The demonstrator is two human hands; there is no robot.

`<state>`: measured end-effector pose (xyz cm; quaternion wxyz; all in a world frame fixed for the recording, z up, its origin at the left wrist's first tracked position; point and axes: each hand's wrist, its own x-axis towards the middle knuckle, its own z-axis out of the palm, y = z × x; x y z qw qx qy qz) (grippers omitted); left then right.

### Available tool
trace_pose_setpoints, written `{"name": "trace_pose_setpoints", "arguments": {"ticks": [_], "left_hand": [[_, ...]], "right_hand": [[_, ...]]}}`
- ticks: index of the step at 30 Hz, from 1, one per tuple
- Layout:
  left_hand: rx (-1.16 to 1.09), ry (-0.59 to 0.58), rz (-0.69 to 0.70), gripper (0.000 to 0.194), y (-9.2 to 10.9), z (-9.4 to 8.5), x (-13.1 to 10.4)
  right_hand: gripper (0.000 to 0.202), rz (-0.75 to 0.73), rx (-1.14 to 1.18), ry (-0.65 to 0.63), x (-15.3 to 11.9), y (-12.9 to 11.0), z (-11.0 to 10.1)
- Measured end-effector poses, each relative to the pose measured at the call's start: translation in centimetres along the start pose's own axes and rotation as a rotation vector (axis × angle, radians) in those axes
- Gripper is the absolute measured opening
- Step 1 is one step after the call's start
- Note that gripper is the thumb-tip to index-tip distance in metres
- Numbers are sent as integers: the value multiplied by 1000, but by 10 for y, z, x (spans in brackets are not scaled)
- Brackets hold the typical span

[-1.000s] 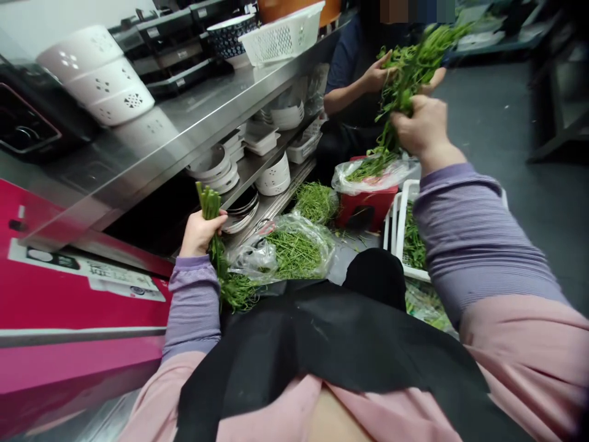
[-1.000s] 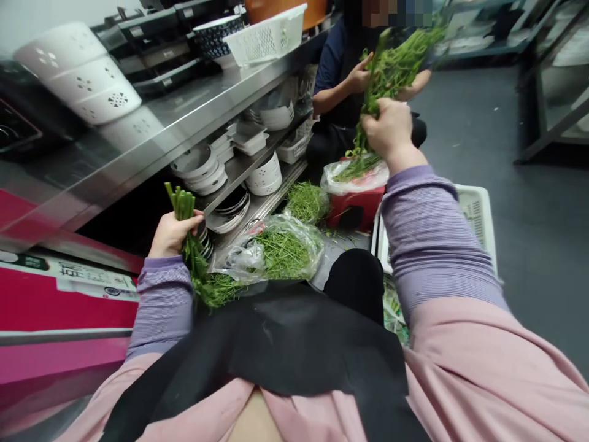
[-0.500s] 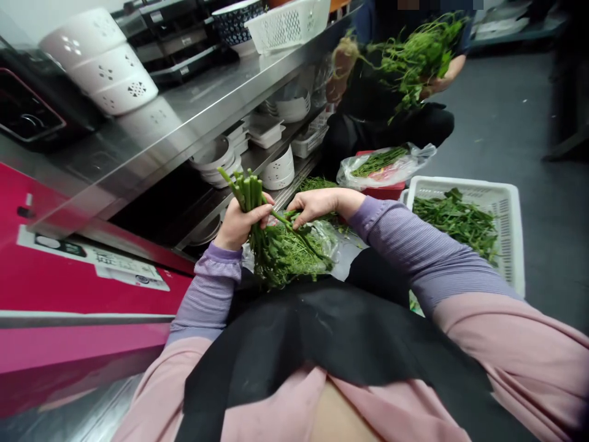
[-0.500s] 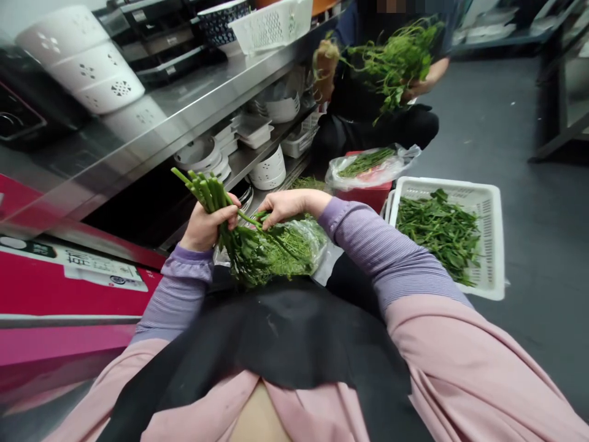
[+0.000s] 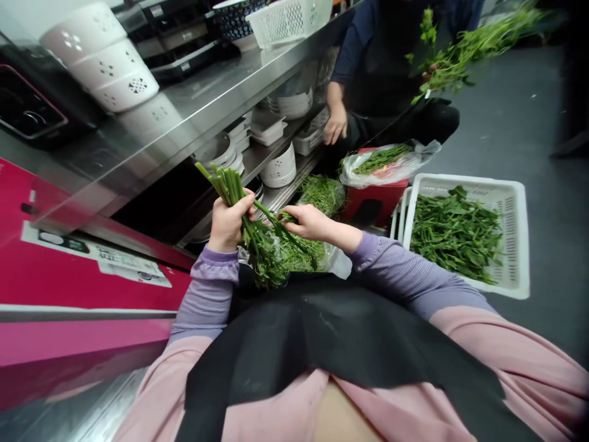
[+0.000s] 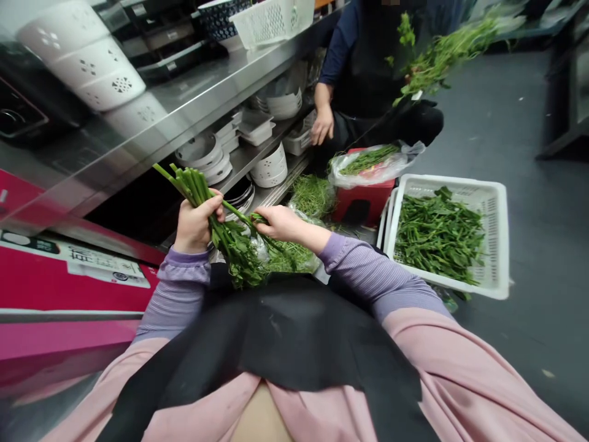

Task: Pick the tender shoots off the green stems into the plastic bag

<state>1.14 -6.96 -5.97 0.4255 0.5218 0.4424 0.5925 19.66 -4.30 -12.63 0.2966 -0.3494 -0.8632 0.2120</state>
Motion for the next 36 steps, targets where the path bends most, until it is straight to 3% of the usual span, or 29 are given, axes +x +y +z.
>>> {"name": "trace_pose_setpoints", "arguments": {"ticks": [3,10,15,18,20,22,25,28,30,32,36], "left_hand": [[-5,47,-1,15,2,-1,0],[59,82,39,12,6,2,-4],[132,94,137,9,0,8,-7],[145,123,119,8,1,7,-8],[121,217,134,7,10,0,-7],[72,320,189,7,25,-11,-4],[24,317,200,7,46,-25,5],[8,280,75,10,56,-28,15],[-13,273,-24,11,57,-27,20],[-51,266,-101,11,56,-26,23],[-110,223,-189,13,57,-28,26]], "right_hand": [[25,-38,114,26,1,1,2],[18,13,43,105,3,-4,6],[21,182,357,260,16,-2,15],[21,323,497,354,19,22,25],[24,526,497,465,13,54,27],[23,760,353,554,2,92,25],[24,769,114,428,-13,137,24],[30,616,72,168,-12,150,29],[45,575,35,62,-5,144,33],[47,574,83,7,2,130,32],[40,435,625,-216,1,92,18]]}}
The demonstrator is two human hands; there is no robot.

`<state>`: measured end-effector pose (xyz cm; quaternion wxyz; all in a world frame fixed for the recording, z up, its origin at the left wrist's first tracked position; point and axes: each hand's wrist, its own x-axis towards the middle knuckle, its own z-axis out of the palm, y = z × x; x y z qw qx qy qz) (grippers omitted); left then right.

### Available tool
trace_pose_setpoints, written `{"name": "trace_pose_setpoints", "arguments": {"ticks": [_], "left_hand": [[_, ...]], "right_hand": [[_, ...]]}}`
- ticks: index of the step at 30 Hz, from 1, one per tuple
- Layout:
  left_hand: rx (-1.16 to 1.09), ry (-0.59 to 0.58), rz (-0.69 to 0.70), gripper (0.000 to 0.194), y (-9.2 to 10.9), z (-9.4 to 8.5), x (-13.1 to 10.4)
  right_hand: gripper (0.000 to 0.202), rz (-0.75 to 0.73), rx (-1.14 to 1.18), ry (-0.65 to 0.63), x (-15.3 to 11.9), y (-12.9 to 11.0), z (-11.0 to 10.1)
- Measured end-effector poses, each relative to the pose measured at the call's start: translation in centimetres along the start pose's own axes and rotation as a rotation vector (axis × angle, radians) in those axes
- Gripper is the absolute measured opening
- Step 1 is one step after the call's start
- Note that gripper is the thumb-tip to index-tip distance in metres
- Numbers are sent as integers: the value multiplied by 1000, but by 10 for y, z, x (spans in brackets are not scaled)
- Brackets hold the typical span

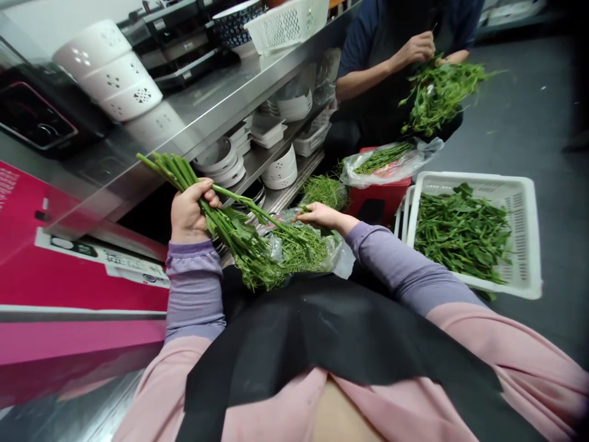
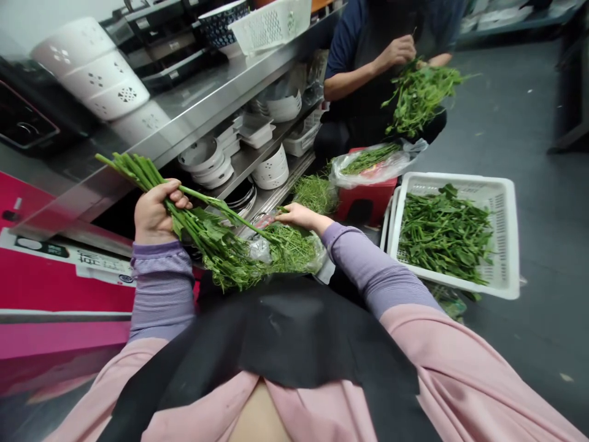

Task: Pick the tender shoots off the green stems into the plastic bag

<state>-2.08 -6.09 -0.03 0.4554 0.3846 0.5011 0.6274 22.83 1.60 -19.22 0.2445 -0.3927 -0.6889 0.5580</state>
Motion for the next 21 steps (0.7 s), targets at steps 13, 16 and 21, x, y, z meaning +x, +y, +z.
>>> {"name": "trace_pose_setpoints", "arguments": {"ticks": [13,16,21], "left_hand": [[7,10,-90,21,-4,0,15],[-18,35,-104,23,-5,2,14],[-37,63,-128,23,-5,4,12]], "right_hand": [[30,7,679,-345,-39,-29,27],[27,11,760,-328,-41,-25,32],[29,16,796,-458,-44,-19,43]]}}
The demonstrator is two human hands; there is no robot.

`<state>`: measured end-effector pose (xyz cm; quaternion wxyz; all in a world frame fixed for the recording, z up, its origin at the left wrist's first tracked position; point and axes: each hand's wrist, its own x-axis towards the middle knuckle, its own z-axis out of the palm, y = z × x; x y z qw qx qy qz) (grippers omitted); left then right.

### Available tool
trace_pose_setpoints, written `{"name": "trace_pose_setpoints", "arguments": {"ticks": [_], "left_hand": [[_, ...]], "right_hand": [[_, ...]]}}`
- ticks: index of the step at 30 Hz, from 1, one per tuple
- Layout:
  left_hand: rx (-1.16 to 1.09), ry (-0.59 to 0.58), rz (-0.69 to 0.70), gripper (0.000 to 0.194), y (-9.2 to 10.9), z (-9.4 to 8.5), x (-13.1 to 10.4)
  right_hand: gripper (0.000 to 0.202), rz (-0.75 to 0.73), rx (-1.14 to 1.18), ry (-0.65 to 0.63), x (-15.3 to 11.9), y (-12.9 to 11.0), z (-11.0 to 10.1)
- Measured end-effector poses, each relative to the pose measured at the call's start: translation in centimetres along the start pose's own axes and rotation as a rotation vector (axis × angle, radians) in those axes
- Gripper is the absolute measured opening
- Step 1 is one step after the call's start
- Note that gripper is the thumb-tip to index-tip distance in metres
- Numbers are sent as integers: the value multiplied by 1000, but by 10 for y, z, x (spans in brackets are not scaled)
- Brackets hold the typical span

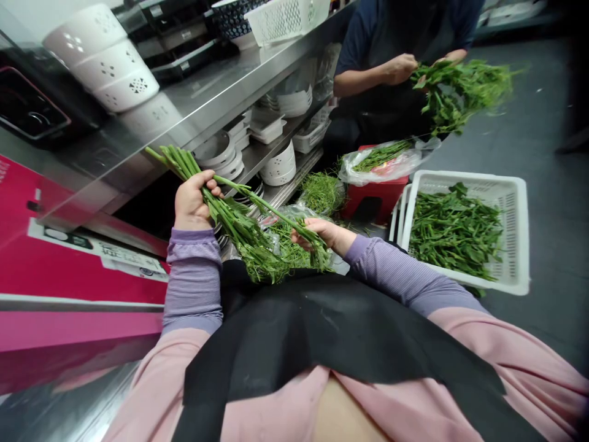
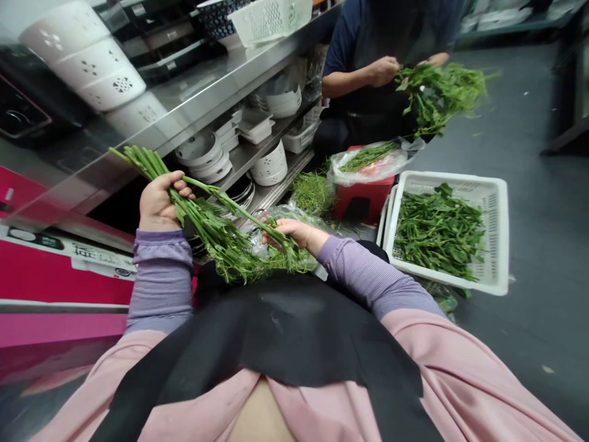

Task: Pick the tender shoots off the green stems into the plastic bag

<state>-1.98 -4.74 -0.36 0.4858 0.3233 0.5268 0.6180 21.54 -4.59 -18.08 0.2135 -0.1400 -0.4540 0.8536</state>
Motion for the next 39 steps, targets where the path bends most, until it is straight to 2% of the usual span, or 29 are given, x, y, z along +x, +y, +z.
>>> {"name": "trace_pose_setpoints", "arguments": {"ticks": [5,9,13,15,20,23,26,29,32,35,37,39], "left_hand": [[8,-14,9,21,-1,-1,-1],[16,-8,32,15,-3,-3,-1],[20,-35,83,14,-4,-6,2],[21,-39,117,14,-4,-6,2],[91,-28,326,18,-8,-3,-10],[124,-28,475,15,-4,-1,-24],[58,37,532,13,11,-4,-31],[26,104,483,15,27,-8,-28],[-3,128,385,16,33,-9,-19],[-25,147,305,17,31,-10,-13],[-24,159,290,17,29,-11,-11],[-19,154,293,19,28,-12,-11]], "right_hand": [[34,-53,93,-98,-4,13,-4],[37,-109,153,-90,-13,16,-5],[39,-107,150,-40,-21,12,2],[37,-103,110,62,-23,10,7],[24,-158,-81,538,-14,8,10],[15,-167,-103,793,-8,11,-3],[12,-98,-76,1002,-7,18,-24],[15,-74,-127,1032,-7,30,-45],[15,-90,-476,1057,-3,39,-65],[13,-30,-804,1046,2,41,-82],[18,-13,-842,1041,3,38,-88],[25,-78,-758,1035,2,32,-86]]}}
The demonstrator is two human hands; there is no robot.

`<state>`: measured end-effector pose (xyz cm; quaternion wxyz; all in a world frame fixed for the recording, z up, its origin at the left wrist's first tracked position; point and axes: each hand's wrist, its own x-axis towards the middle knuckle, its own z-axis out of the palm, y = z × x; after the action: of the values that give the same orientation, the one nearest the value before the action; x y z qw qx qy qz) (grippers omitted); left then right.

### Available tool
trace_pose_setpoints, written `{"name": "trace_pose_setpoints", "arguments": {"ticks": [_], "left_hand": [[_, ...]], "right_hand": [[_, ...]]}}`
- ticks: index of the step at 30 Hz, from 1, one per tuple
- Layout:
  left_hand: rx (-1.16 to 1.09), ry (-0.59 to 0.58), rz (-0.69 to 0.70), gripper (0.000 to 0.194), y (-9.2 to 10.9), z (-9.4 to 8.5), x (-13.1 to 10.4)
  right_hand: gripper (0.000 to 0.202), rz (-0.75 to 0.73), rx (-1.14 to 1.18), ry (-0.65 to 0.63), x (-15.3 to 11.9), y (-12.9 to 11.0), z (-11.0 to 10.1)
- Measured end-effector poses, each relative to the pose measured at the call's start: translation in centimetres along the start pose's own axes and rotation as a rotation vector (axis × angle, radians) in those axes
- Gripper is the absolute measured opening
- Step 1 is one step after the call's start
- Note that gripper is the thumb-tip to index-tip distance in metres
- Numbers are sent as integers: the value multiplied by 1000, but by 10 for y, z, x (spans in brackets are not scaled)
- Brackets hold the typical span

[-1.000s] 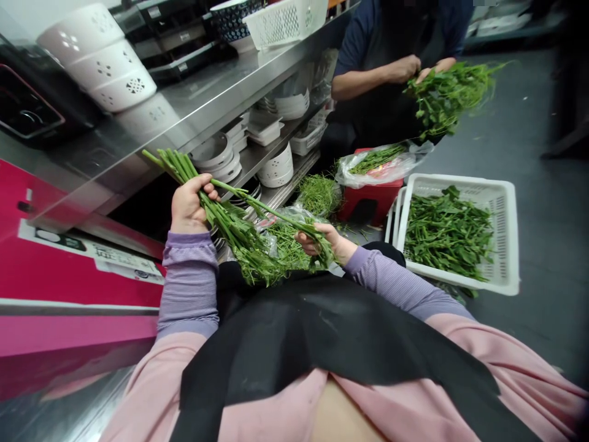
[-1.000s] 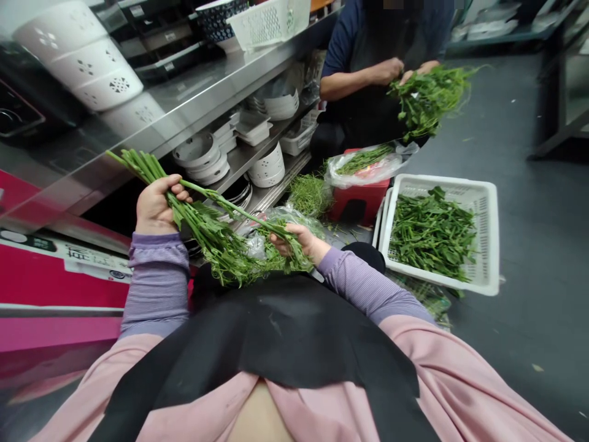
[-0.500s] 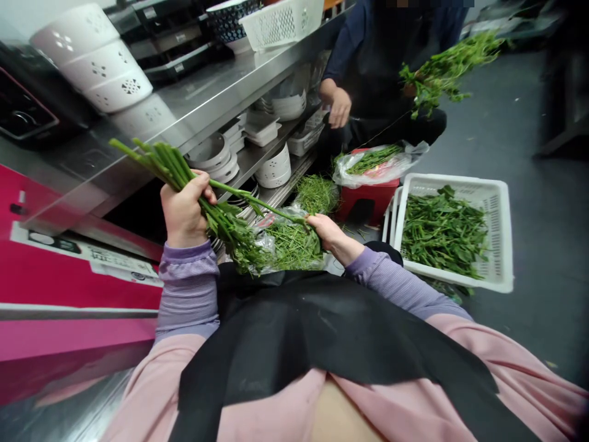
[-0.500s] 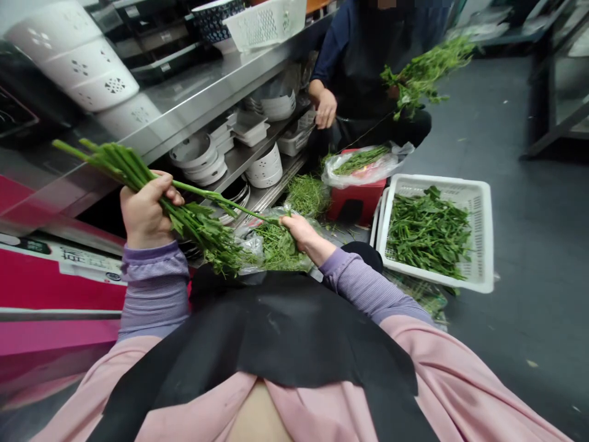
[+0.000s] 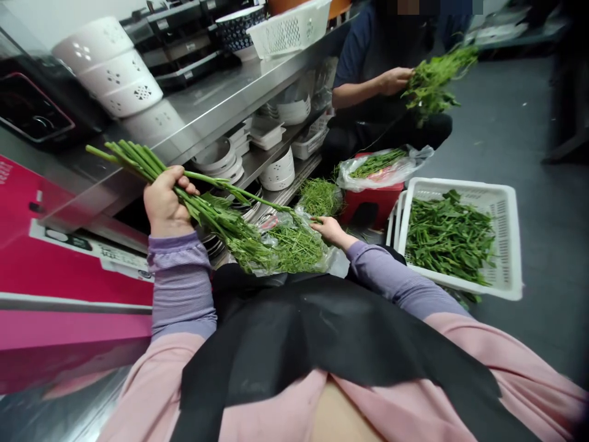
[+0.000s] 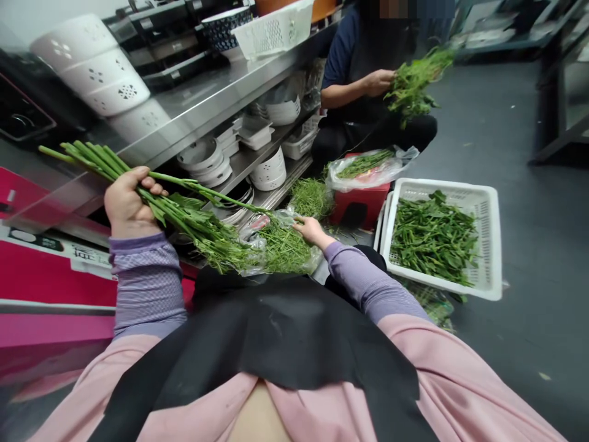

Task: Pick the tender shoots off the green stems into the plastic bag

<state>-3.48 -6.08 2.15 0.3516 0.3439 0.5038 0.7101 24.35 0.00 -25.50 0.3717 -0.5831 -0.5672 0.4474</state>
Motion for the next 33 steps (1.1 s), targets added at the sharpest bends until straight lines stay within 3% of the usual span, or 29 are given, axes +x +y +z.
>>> {"name": "trace_pose_setpoints", "arguments": {"ticks": [2,5,7,9,12,16,18,21,23,25,28,31,33], "left_hand": [[4,-2,10,19,-1,-1,0],[4,0,7,19,-3,-2,2],[5,-5,1,19,-5,-2,3],[10,-5,-5,20,-6,-3,4],[10,10,-5,18,-6,-4,4],[3,64,56,11,-7,-4,2],[6,77,113,10,-8,-3,0],[-21,92,193,10,-4,-4,-2],[-40,110,244,10,0,-4,-3],[-36,107,270,9,4,-4,-4],[-17,85,249,11,6,-3,-5],[-6,63,207,12,1,-1,-6],[-2,33,164,12,-3,0,-7]], "right_hand": [[32,-10,214,-95,-7,-12,-3],[35,39,518,-472,-25,-33,-5],[32,83,590,-670,-35,-43,-3],[30,90,608,-725,-42,-47,0],[28,66,638,-652,-44,-45,9],[26,42,574,-411,-38,-35,25],[21,-35,398,-277,-33,-30,32],[11,-142,-80,-78,-23,-15,35],[17,-82,-354,-3,-16,-3,32],[26,10,-469,-16,-8,9,26],[45,23,-475,-70,4,13,18],[27,-9,-430,6,16,-6,9],[25,-24,-249,66,21,-29,1]]}}
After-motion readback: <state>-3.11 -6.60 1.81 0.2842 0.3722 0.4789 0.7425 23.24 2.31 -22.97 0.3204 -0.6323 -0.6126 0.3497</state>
